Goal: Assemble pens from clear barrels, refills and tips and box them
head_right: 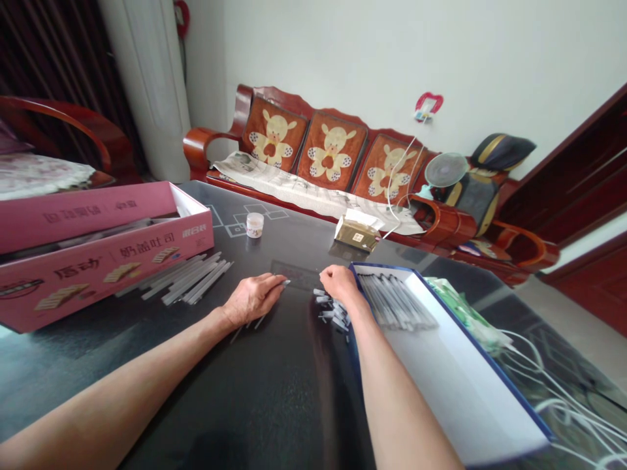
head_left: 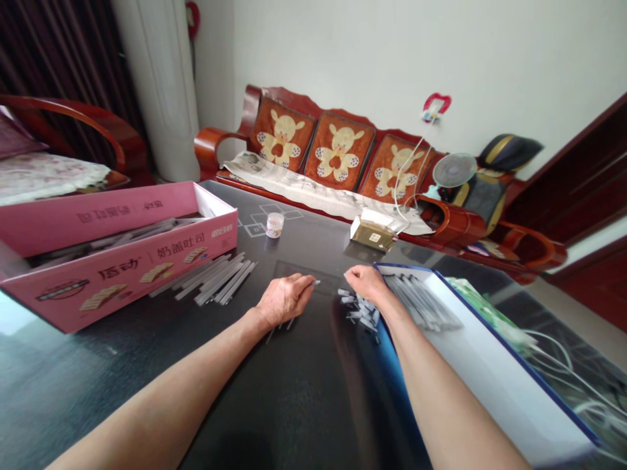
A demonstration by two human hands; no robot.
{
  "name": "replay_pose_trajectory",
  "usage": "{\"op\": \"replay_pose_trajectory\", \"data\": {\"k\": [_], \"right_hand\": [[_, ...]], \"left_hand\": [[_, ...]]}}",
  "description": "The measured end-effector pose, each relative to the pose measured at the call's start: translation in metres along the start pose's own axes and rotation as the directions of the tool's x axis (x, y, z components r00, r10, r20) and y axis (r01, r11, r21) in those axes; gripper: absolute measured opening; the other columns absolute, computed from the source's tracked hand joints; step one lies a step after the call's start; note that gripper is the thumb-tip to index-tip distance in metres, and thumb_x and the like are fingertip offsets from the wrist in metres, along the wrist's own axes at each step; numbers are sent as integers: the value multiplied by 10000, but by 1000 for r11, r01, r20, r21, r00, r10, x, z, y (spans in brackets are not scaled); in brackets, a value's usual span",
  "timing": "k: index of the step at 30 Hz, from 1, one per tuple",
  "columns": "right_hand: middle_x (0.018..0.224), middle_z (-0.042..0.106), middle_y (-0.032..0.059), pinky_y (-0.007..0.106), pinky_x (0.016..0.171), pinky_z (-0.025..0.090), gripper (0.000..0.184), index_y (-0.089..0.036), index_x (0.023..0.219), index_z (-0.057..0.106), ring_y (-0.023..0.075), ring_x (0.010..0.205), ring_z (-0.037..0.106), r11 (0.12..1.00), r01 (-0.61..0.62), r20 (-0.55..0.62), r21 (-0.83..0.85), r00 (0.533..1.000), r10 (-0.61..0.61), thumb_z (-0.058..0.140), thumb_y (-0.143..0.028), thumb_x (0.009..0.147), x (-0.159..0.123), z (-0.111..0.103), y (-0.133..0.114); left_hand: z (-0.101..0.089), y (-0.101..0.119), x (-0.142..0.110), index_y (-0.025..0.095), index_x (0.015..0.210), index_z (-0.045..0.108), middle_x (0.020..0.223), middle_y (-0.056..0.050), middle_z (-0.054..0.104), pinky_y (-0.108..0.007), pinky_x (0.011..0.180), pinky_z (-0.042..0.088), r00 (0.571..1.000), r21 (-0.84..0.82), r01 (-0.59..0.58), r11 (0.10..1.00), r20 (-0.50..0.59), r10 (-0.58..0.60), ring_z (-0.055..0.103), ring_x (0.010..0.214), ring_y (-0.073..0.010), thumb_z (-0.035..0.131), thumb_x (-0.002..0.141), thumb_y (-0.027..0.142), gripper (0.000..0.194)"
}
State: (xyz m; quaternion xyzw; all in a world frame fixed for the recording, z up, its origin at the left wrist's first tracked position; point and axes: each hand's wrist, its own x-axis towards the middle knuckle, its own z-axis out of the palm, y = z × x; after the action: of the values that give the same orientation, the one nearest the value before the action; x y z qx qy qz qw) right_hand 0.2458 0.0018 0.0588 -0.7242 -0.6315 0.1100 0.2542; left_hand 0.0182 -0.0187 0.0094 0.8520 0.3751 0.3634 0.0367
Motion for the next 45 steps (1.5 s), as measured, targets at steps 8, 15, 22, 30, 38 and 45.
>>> {"op": "replay_pose_trajectory", "data": {"k": [8, 15, 22, 30, 38, 45], "right_hand": [[875, 721, 38, 168, 522, 448, 335, -194, 936, 640, 113, 700, 652, 404, -173, 173, 898, 984, 37, 743, -380, 678, -55, 27, -23], [816, 708, 0, 195, 563, 500, 384, -202, 856, 628, 121, 700, 662, 51, -142, 129, 989, 970, 204, 835, -322, 556, -66, 55, -32], [909, 727, 24, 202, 610, 503, 352, -198, 899, 634, 119, 750, 660, 129, -114, 96, 985, 985, 143, 802, -332, 620, -71, 61, -34], [933, 722, 21, 222, 653, 498, 325, -215, 953, 634, 127, 784, 657, 236, -84, 71, 968, 995, 64, 764, -344, 684, -72, 63, -30], [815, 700, 8, 286, 737, 525, 308, -194, 896, 682, 128, 711, 637, 362, -38, 11, 931, 997, 78, 759, -393, 674, -71, 60, -28], [759, 679, -2, 282, 710, 537, 310, -183, 878, 691, 116, 665, 620, 371, -38, 3, 928, 996, 93, 767, -394, 665, -72, 60, -28]], "left_hand": [[-2, 1, 1, 169, 1115, 592, 847, -41, 656, -229, 652, 498, 998, -37, -51, 998, -30, 50, 641, 734, -143, 413, 940, 271, 271], [-1, 1, 0, 176, 1109, 584, 848, -37, 647, -220, 641, 483, 997, -38, -71, 997, 23, 71, 632, 736, -139, 418, 935, 262, 256], [-2, 2, -1, 179, 1084, 597, 811, -30, 619, -232, 627, 474, 995, -40, -51, 998, 85, 54, 614, 718, -145, 404, 937, 265, 257], [-1, 1, 1, 144, 795, 627, 787, -60, 562, -247, 660, 492, 998, -115, -43, 992, 34, 47, 577, 688, -134, 430, 900, 234, 241], [1, 0, 2, 149, 737, 568, 749, -47, 536, -235, 632, 476, 992, -100, -87, 991, 82, 95, 535, 660, -122, 380, 930, 225, 280], [3, 1, 0, 148, 754, 554, 785, -51, 539, -223, 626, 469, 992, -92, -97, 991, 74, 104, 530, 670, -118, 365, 940, 220, 275]]}}
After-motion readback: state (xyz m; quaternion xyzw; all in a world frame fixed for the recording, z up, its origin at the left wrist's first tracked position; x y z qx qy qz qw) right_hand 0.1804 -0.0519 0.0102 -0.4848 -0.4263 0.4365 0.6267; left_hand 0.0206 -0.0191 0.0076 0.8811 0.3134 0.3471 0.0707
